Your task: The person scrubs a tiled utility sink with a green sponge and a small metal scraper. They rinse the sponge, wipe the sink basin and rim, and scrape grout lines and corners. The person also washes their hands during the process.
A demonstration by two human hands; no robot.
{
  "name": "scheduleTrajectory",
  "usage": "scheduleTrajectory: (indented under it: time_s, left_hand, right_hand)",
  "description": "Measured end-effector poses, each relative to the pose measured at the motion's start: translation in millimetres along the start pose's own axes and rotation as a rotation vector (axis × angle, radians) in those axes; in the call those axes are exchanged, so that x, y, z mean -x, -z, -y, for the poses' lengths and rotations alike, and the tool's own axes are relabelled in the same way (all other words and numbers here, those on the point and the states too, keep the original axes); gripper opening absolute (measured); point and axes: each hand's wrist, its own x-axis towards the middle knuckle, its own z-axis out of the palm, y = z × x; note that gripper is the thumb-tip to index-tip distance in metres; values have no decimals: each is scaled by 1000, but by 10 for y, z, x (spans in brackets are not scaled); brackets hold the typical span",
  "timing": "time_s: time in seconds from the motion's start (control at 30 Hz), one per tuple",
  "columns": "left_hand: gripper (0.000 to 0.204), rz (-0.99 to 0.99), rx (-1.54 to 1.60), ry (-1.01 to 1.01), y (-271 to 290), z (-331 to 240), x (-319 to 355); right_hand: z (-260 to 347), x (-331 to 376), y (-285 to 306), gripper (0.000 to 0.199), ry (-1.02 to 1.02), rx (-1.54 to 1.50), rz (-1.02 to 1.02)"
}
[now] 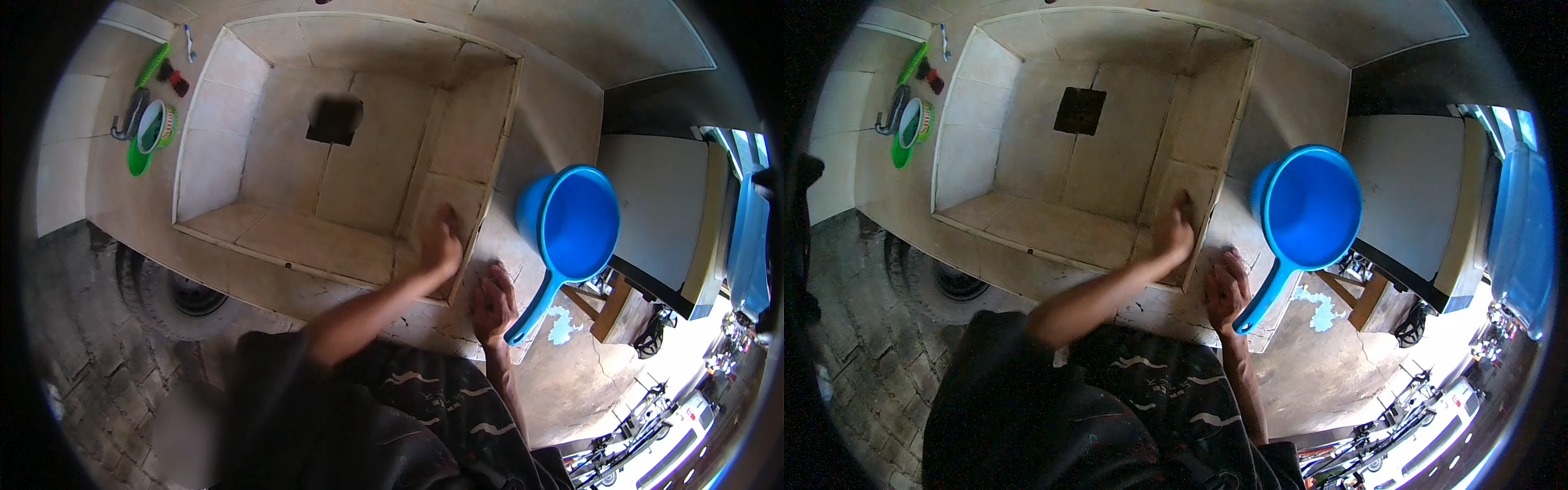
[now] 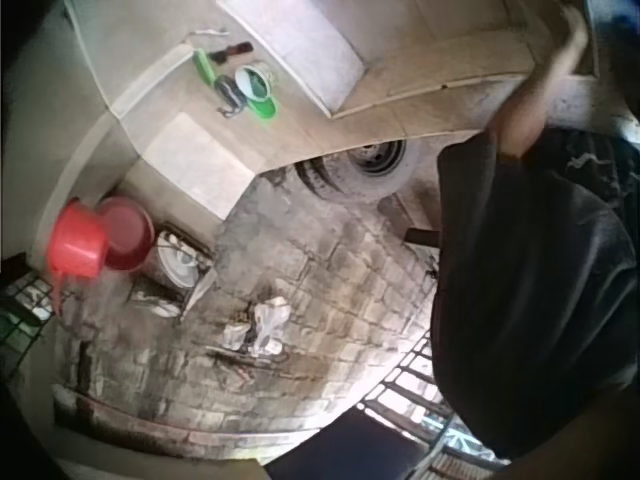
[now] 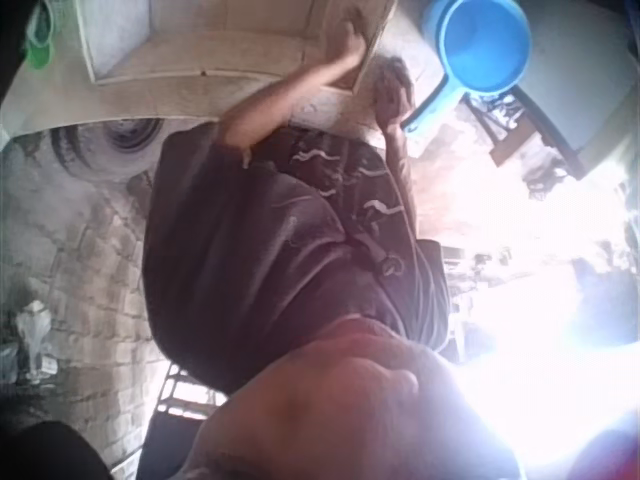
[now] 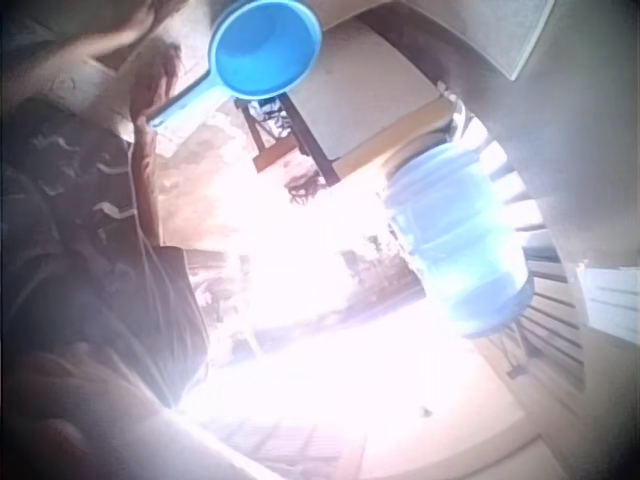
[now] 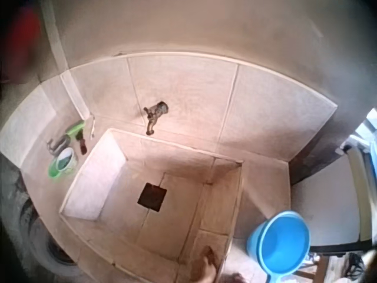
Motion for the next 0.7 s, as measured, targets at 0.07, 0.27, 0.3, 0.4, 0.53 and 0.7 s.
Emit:
scheduleTrajectory:
  time_s: [0.07, 0.27, 0.3, 0.4, 0.53, 0.7]
  left_hand:
    - [32, 133, 239, 279, 2, 172, -207]
    - [32, 92, -29, 56, 62, -78, -265]
    - [30, 89, -18, 100, 79, -116, -290]
    - [28, 17, -95, -115, 136, -295, -111]
    - [26, 52, -11, 93, 111, 0, -58]
    - [25, 131, -128, 74, 110, 194, -202]
  right_hand:
    - [19, 5, 14, 21, -15, 25, 22]
    - [5, 25, 27, 22, -89, 27, 42]
    - [-8, 24, 20, 23, -52, 1, 35]
    - [-22, 32, 14, 24, -74, -34, 54]
    - [-27, 29, -9, 23, -47, -43, 16]
    - [-24, 36, -30, 17, -21, 3, -28]
